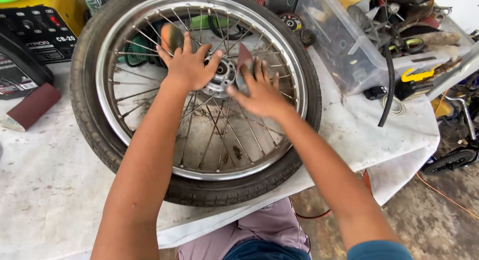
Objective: Sanding the metal rim of a motorcycle wheel with sandpaper to clean or prep the surface.
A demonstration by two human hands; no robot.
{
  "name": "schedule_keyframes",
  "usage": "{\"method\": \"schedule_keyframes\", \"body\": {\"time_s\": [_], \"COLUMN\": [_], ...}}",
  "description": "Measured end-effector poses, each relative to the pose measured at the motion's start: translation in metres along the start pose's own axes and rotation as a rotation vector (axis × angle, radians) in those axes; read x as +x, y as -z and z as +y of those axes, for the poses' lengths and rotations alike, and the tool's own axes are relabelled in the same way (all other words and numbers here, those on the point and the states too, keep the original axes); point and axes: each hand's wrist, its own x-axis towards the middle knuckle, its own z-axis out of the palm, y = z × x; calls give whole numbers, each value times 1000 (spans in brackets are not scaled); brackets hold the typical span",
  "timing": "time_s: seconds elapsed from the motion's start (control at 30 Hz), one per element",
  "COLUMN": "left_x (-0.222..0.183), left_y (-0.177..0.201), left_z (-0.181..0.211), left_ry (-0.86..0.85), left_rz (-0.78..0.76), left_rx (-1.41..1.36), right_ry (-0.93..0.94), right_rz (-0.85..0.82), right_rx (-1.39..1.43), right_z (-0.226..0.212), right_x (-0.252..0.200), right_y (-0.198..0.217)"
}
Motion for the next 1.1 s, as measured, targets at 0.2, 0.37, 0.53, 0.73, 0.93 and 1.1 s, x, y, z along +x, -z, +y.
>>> {"method": "schedule_keyframes", "body": {"time_s": [0.2, 0.37, 0.53, 0.73, 0.93, 1.1], "left_x": [4, 3, 4, 6, 5, 3], "left_y": [4, 2, -3, -3, -5, 1], "left_z": [-2, 1, 1, 4, -1, 2], "left_ry": [-15, -11, -23, -8, -29, -24], "left_rz": [-29, -43, 38, 39, 60, 9], "left_rx": [-20, -28, -55, -56, -74, -25], "right_ry": [231, 290, 236, 159, 163, 82], "right_rz": [-28, -70, 20, -62, -37, 109], "right_rx": [65, -155, -67, -91, -132, -148], "right_z": [55, 56, 26, 13, 8, -4], "right_x": [31, 5, 33, -3, -14, -22], "right_y": [7, 0, 3, 6, 5, -30]}}
